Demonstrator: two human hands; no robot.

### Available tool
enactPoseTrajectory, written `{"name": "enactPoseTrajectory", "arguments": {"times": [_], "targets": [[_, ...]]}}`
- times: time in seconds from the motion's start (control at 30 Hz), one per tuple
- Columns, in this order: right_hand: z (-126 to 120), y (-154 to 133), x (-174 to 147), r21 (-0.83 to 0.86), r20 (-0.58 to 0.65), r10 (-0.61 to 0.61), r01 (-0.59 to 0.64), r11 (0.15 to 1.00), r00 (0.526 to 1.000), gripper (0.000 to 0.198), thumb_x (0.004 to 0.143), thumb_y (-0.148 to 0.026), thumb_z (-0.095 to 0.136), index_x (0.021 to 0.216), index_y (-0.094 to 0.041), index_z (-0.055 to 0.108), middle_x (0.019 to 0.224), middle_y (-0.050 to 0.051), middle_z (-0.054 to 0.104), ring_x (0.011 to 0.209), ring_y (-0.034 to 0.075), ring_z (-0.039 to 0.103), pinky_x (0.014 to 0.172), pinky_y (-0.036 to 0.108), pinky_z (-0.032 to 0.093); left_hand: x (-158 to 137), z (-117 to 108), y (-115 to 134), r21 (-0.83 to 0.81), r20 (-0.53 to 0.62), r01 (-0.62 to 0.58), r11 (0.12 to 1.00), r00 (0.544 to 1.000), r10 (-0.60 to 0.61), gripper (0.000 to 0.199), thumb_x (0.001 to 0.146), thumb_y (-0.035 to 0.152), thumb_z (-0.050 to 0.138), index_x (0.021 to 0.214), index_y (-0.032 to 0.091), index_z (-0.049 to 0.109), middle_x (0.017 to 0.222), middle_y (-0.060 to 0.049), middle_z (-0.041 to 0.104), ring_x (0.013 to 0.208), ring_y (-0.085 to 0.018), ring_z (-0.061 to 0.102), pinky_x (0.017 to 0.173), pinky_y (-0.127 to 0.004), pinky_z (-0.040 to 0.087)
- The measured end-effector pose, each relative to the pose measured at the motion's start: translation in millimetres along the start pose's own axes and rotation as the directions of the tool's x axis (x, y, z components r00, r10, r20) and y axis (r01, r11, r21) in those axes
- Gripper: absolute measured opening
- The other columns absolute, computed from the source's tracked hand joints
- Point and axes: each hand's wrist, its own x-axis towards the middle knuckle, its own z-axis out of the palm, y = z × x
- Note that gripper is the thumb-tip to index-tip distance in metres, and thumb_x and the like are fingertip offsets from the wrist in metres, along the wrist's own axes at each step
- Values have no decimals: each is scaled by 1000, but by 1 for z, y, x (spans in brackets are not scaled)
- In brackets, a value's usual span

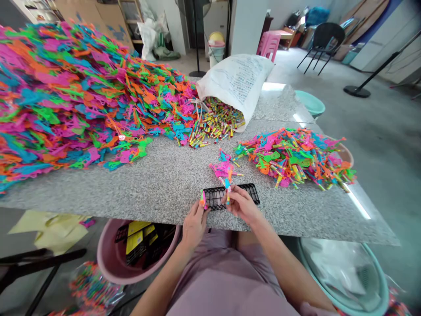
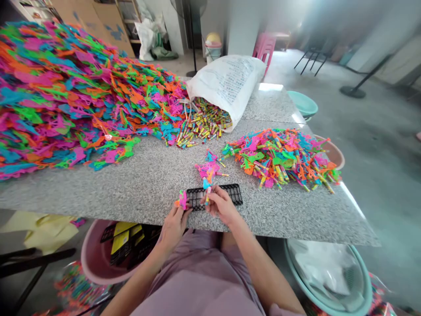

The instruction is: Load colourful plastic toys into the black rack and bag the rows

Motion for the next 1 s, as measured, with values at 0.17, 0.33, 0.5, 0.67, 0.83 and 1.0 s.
{"name": "enactPoseTrajectory", "arguments": {"times": [0.17, 0.33, 0.5, 0.67, 0.83, 1.0], "targets": [[22, 4, 39, -320, -68, -174, 143, 936, 982, 25, 76, -32, 68, 90, -24, 49, 72, 0, 67, 60, 17, 67, 55, 28, 54, -2, 3, 0, 74, -16, -1, 997, 1000, 2, 20, 100, 28, 45, 105, 16, 60, 97, -11, 66, 83, -21, 67, 70, -30, 55], [37, -2, 69, -731, 33, -267, 205, 651, 963, 15, 73, -18, 68, 82, -20, 57, 66, -1, 64, 65, 17, 65, 66, 27, 49, -4, 7, -1, 128, -38, -7, 992, 999, 12, 23, 99, 27, 45, 113, 15, 59, 97, -12, 68, 85, -22, 68, 69, -31, 55], [29, -6, 81, -737, 160, -280, 303, 604, 947, 27, 63, -7, 67, 86, -19, 57, 73, -3, 64, 64, 13, 60, 63, 24, 45, -5, 5, 2, 135, -20, -13, 991, 1000, 15, 18, 99, 23, 48, 109, 15, 60, 96, -11, 68, 87, -20, 69, 73, -28, 55], [15, 0, 95, -640, 215, -261, 337, 691, 941, 29, 66, -12, 67, 92, -20, 56, 77, -4, 63, 67, 13, 61, 65, 25, 48, -3, 4, 4, 118, -23, -10, 993, 1000, 13, 16, 99, 24, 48, 104, 15, 61, 96, -11, 68, 89, -20, 69, 75, -28, 56], [13, -7, 91, -783, 310, -263, 402, 474, 914, 20, 71, -14, 67, 89, -18, 59, 78, 0, 64, 67, 13, 60, 63, 24, 45, -2, 4, 3, 96, -24, -14, 995, 1000, 17, 16, 99, 23, 48, 104, 16, 62, 97, -10, 69, 92, -21, 69, 77, -29, 56], [28, -22, 85, -873, 407, -169, 437, 218, 898, 19, 74, -14, 68, 92, -16, 63, 75, 4, 65, 69, 18, 60, 66, 26, 42, -3, 6, 3, 75, -12, 1, 997, 1000, 0, 17, 98, 22, 48, 106, 17, 62, 100, -12, 70, 96, -23, 69, 78, -31, 57]]}}
